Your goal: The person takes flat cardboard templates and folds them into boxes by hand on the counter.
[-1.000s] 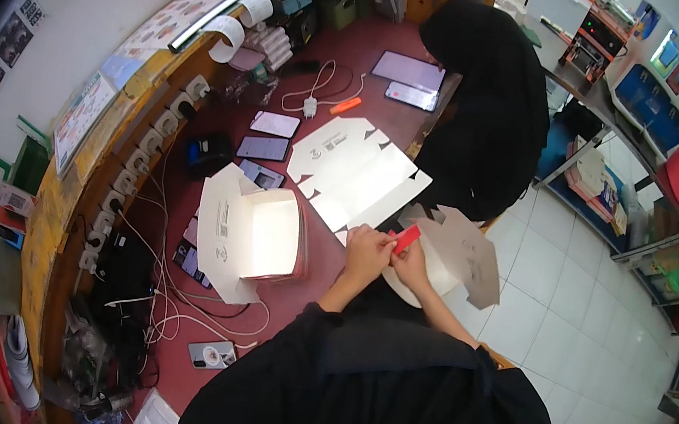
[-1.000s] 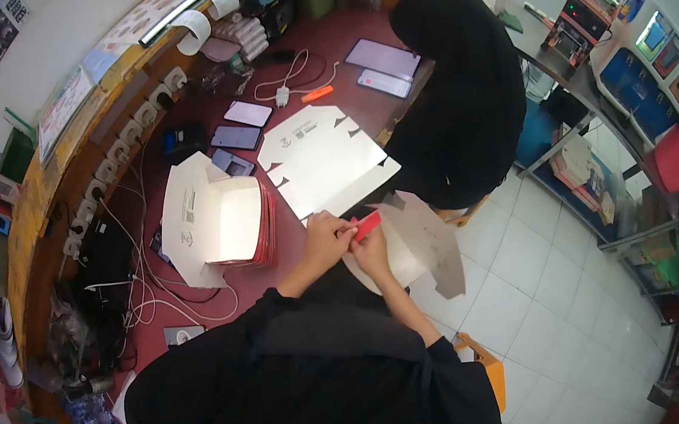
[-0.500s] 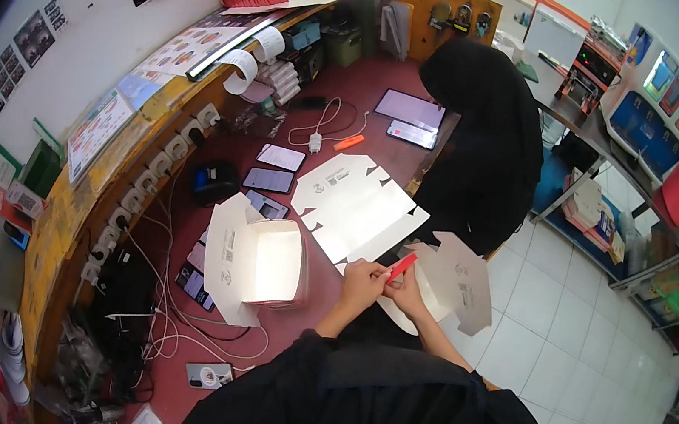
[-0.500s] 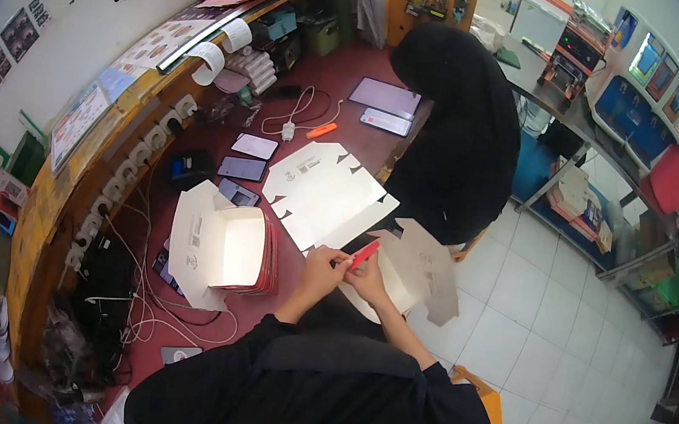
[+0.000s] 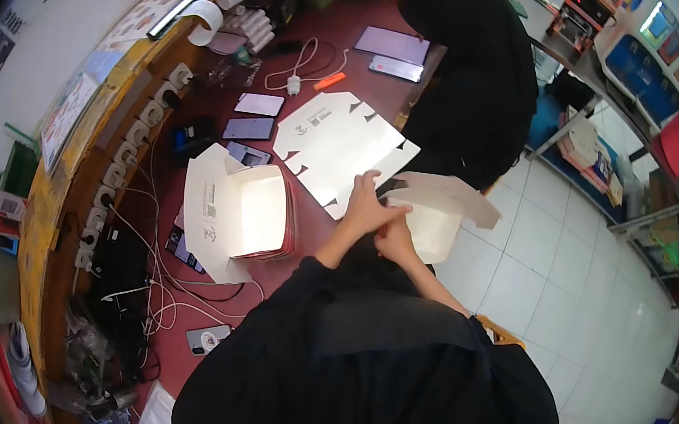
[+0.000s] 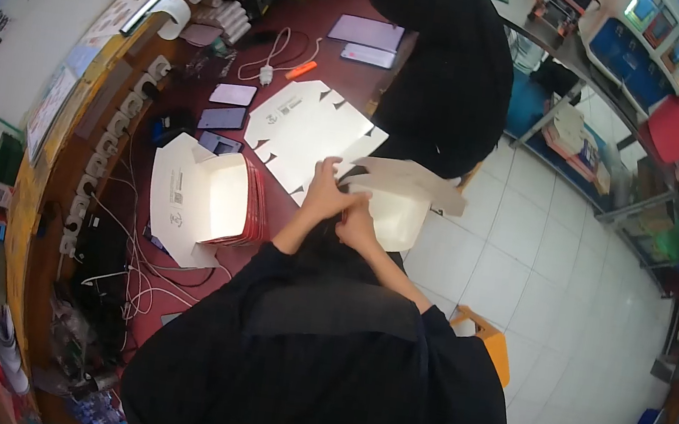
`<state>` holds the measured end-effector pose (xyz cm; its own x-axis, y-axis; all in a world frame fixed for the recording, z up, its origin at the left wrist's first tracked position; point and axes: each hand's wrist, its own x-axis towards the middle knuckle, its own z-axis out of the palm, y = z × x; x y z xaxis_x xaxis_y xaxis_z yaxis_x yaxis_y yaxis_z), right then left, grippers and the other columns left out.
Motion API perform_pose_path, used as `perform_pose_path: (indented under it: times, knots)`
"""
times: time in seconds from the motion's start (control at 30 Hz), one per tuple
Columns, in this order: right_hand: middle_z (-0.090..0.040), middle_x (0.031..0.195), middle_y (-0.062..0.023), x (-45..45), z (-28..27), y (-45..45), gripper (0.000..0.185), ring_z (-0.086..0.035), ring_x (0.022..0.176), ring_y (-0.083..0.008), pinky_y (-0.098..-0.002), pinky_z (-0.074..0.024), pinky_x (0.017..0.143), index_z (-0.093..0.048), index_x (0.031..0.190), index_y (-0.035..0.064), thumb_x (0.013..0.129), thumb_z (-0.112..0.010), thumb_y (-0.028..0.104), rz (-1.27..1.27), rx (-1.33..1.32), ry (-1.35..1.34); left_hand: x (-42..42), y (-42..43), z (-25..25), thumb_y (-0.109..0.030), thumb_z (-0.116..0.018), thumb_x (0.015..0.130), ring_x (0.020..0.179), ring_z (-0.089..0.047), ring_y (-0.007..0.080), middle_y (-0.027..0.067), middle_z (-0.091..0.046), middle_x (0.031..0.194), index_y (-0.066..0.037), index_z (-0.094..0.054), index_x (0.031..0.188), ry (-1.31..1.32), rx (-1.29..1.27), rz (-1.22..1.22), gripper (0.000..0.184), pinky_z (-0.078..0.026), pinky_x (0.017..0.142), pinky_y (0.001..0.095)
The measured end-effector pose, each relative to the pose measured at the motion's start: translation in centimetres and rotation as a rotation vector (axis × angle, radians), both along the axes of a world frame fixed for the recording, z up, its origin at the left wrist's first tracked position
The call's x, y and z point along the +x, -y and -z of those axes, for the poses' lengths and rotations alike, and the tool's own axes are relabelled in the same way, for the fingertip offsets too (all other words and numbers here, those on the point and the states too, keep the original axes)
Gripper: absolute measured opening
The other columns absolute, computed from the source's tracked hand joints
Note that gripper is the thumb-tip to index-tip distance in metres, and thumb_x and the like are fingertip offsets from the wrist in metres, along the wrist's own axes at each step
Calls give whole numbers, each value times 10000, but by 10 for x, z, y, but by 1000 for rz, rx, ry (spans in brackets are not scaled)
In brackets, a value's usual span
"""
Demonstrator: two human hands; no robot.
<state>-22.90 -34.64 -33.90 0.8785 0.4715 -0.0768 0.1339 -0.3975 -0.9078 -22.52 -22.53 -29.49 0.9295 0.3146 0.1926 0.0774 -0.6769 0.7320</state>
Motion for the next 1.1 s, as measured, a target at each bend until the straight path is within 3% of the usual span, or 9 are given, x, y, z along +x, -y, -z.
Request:
perform_pose_path:
  times: [0.1,0.2,0.23,0.37,0.4,0.47,0.5,0.97,1.1]
  knots:
    - [-533,804,-147,-2,7,8,463,-615,639,-287,-360,-483,430,-434,1114,39,678,-576,-30,-6,-260,479,26,-13,-16,-337,-803,650,829,-660,292,212,-640,905,14,-635,1037,-82,-83,135,549,-511,730,364]
    - [-525,825,-182,12,-18,30,300,-601,651,-354,-392,-453,431,-426,919,42,665,-584,17,-161,-209,369,37,-27,-33,-245,-767,665,723,-674,311,217,-670,783,18,-711,870,-83,-92,139,338,-520,699,377]
    - [-560,726,-153,11,-68,36,283,-597,550,-309,-367,-436,411,-450,913,36,664,-580,7,-150,-93,-105,34,-29,-51,-205,-737,713,740,-669,302,170,-681,806,-20,-720,866,-189,-144,145,241,-520,685,349]
    - [-579,684,-111,22,-73,46,328,-530,395,-210,-323,-442,393,-514,1031,36,713,-594,24,28,186,-188,8,-1,-45,-81,-662,774,760,-669,266,122,-679,806,-48,-702,858,480,131,261,99,-523,656,337]
    - [-606,778,-114,28,-66,46,312,-598,530,-211,-322,-492,481,-541,1076,52,769,-593,39,-39,31,-267,2,9,-46,-72,-650,777,806,-658,274,129,-677,891,-42,-681,994,666,146,284,222,-529,703,339]
    - [-611,938,-116,32,-35,28,294,-638,767,-204,-306,-522,613,-565,1110,69,820,-611,86,90,28,1069,-8,24,-52,-78,-620,808,856,-645,286,156,-660,1003,-35,-649,1104,682,105,235,300,-524,766,326]
    - [-610,939,-114,27,-30,21,295,-635,775,-201,-307,-520,621,-565,1109,68,819,-613,88,182,45,1168,-13,28,-58,-79,-627,804,890,-644,283,166,-654,1025,-18,-643,1103,670,58,222,306,-520,776,329]
    - [-594,954,-89,0,-74,21,309,-602,887,-170,-327,-502,725,-566,1094,49,803,-650,107,66,41,866,-57,2,-72,-153,-662,780,691,-639,241,128,-642,867,8,-637,975,507,-408,179,255,-475,610,312]
    - [-589,959,-81,-7,-81,7,314,-592,918,-161,-333,-496,755,-566,1090,44,798,-660,112,15,127,959,-69,2,-94,-185,-684,770,829,-624,267,132,-640,898,-9,-650,985,537,-187,102,279,-469,720,362]
